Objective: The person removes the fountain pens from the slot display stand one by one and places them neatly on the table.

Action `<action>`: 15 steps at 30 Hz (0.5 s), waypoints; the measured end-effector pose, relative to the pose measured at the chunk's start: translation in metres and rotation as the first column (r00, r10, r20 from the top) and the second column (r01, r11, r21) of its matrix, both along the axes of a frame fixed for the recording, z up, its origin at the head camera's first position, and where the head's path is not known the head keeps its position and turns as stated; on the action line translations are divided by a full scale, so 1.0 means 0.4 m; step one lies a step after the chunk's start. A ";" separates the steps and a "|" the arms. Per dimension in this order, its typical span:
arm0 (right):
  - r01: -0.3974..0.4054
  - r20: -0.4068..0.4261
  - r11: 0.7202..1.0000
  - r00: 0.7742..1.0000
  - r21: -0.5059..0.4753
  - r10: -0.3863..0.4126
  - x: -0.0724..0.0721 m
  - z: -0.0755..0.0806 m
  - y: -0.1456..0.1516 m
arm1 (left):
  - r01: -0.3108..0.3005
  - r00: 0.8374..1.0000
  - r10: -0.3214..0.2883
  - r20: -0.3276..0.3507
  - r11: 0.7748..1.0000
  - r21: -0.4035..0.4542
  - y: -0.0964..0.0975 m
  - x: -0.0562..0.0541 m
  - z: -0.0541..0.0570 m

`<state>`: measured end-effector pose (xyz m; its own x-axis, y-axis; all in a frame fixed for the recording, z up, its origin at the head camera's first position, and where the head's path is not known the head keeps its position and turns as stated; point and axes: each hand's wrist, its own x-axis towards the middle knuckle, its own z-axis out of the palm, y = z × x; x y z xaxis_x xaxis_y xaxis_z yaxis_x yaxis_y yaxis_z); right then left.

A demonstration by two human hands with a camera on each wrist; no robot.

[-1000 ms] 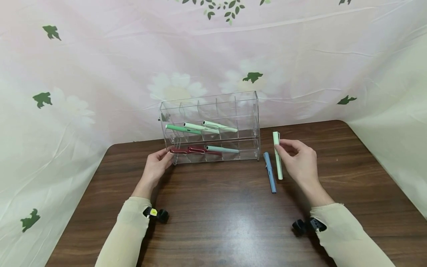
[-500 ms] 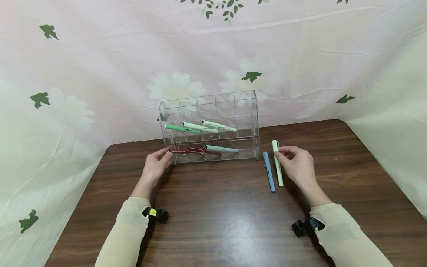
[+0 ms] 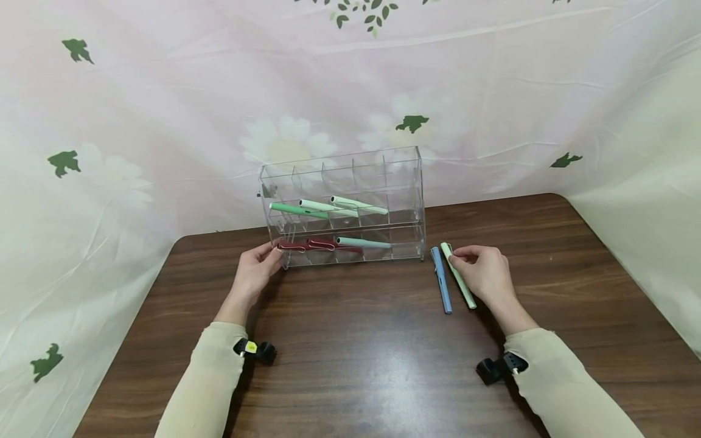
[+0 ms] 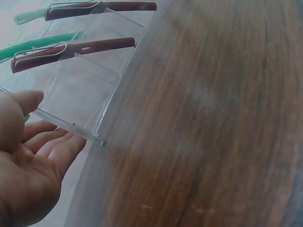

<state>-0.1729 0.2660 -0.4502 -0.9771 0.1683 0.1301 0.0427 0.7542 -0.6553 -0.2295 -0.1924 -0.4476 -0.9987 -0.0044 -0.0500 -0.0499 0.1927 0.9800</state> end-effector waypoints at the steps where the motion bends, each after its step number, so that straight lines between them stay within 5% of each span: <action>1: -0.002 0.003 1.000 1.000 0.005 0.002 0.000 -0.001 0.001 | 0.000 1.000 0.000 0.001 1.000 -0.002 0.000 0.000 0.000; 15: -0.035 0.033 0.998 0.999 0.059 0.034 -0.013 0.009 -0.008 | 0.003 1.000 -0.003 0.014 1.000 -0.016 0.002 0.002 0.003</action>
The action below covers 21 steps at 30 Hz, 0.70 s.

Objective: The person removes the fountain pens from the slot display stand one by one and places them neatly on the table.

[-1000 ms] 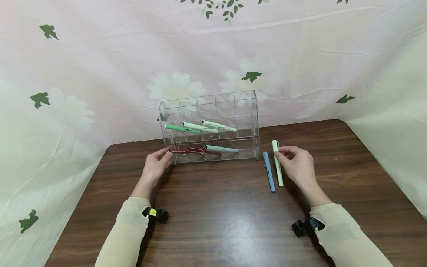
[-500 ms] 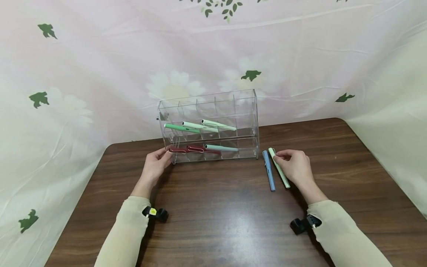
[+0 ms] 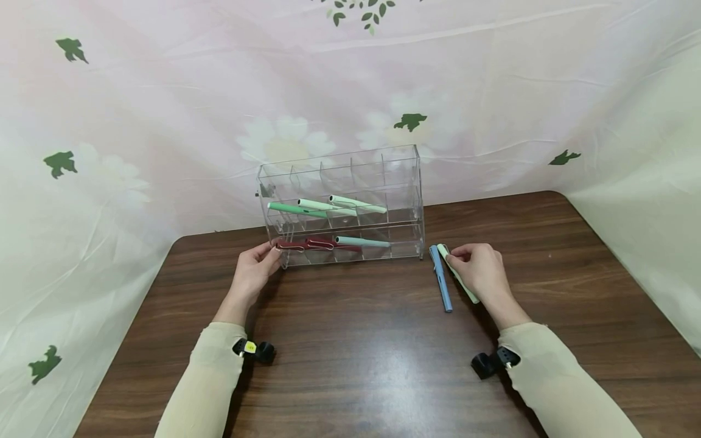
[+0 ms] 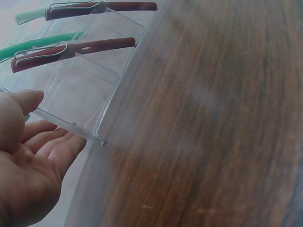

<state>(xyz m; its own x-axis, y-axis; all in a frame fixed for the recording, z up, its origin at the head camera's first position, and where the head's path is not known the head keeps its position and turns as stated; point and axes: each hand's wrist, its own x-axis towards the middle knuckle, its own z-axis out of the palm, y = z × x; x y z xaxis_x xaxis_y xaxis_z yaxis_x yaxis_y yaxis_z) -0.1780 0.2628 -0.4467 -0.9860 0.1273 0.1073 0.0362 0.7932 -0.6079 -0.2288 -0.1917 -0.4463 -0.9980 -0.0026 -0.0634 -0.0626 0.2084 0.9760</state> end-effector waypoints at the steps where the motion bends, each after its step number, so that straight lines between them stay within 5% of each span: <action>1: -0.003 0.001 1.000 1.000 0.001 0.003 -0.001 0.000 0.000 | 0.000 1.000 0.000 0.000 1.000 0.002 0.000 0.001 0.000; 21: -0.041 0.073 0.998 0.996 -0.049 0.044 0.004 0.004 0.011 | -0.008 1.000 0.008 0.000 1.000 0.007 0.000 0.000 0.000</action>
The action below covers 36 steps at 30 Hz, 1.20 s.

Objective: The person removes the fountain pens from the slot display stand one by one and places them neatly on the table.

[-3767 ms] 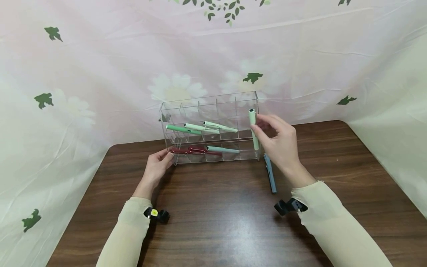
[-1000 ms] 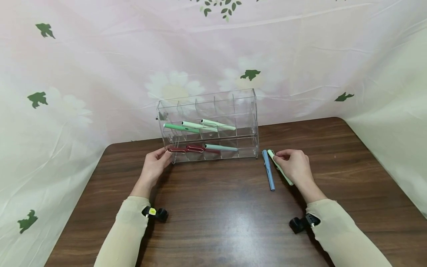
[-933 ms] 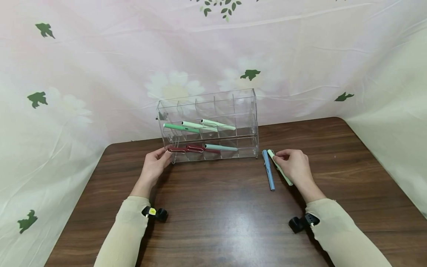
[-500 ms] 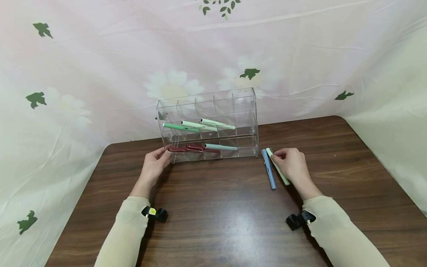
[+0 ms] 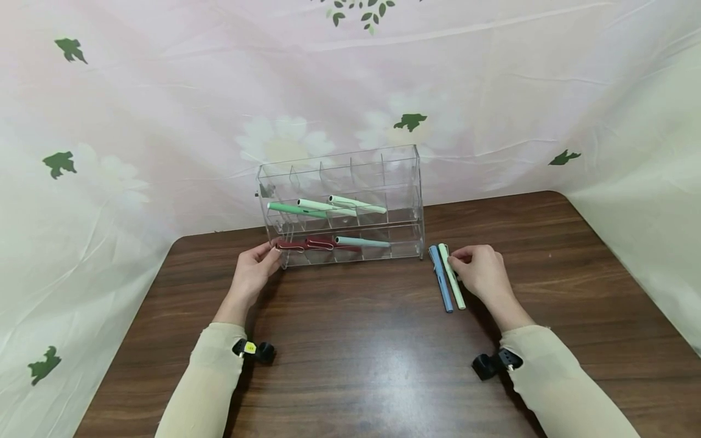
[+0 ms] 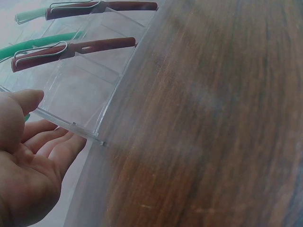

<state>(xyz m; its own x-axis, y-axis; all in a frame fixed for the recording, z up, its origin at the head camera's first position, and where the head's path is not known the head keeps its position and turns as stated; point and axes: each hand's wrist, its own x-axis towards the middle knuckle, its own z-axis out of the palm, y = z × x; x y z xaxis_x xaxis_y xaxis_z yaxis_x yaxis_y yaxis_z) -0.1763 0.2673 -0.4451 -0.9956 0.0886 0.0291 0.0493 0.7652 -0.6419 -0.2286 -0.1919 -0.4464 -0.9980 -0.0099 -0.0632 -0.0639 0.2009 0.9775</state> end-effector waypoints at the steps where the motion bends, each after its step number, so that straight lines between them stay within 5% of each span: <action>1: -0.005 0.006 1.000 1.000 -0.010 0.005 0.001 0.000 0.001 | -0.001 1.000 0.001 -0.002 1.000 0.003 0.000 0.000 0.000; 10: -0.016 0.019 0.999 1.000 -0.051 0.017 0.021 0.017 0.011 | 0.006 1.000 -0.006 0.001 1.000 0.000 0.002 0.001 0.000; 23: -0.028 -0.260 0.998 0.966 -0.050 0.014 0.035 0.058 -0.007 | 0.008 1.000 -0.008 0.006 1.000 0.012 -0.001 0.002 -0.002; 36: -0.114 -0.361 0.981 0.931 -0.159 0.050 0.037 0.091 -0.065 | 0.010 1.000 -0.010 -0.001 1.000 0.009 -0.002 0.002 -0.002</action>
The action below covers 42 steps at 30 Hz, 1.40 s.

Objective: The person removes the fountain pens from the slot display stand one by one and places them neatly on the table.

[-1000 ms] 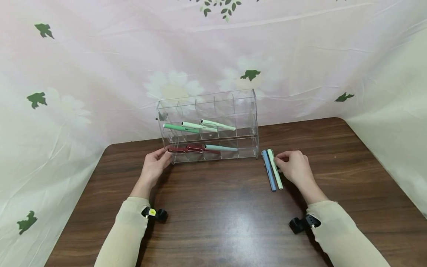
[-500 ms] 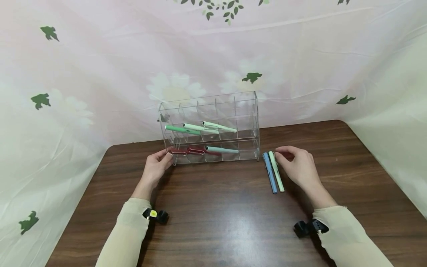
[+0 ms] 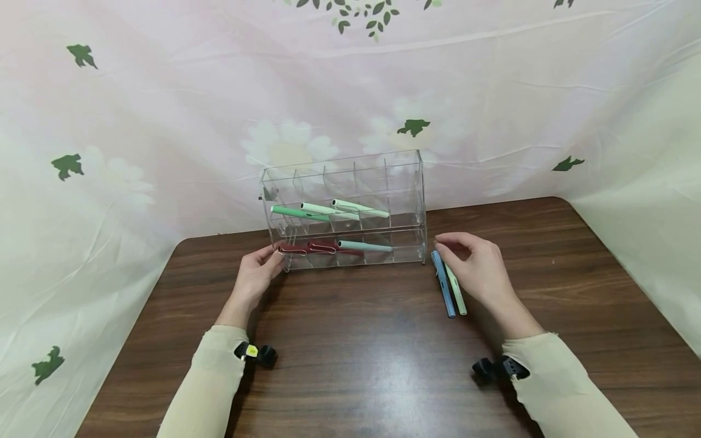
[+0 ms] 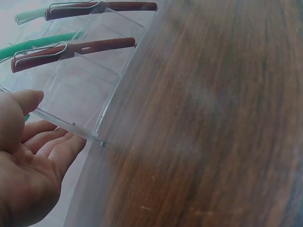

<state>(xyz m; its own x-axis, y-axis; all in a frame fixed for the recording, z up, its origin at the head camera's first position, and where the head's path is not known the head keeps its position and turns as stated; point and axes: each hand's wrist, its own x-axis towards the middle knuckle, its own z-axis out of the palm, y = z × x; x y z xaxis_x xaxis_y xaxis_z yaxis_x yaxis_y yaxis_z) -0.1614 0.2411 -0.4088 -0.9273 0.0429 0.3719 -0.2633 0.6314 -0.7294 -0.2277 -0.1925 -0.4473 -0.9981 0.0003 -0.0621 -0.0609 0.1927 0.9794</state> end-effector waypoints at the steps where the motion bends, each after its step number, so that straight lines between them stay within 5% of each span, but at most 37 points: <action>1: -0.005 -0.006 1.000 1.000 -0.009 0.005 -0.001 0.001 -0.005 | -0.001 1.000 0.001 0.001 1.000 -0.001 0.000 0.001 0.000; 26: -0.167 -0.097 0.986 0.981 0.002 0.167 -0.051 0.022 -0.127 | -0.001 1.000 0.001 0.008 1.000 -0.001 -0.003 0.001 0.001; 42: -0.267 -0.029 0.963 0.963 0.031 0.268 -0.077 0.008 -0.180 | -0.001 1.000 0.001 0.004 1.000 0.013 0.001 0.001 0.001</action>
<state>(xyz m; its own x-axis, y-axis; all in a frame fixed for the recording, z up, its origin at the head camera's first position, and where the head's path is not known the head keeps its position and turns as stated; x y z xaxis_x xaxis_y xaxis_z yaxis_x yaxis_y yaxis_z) -0.1920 0.1689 -0.4056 -0.8910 -0.2155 0.3996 -0.4485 0.5539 -0.7014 -0.2274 -0.1922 -0.4470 -0.9978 0.0001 -0.0666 -0.0654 0.1800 0.9815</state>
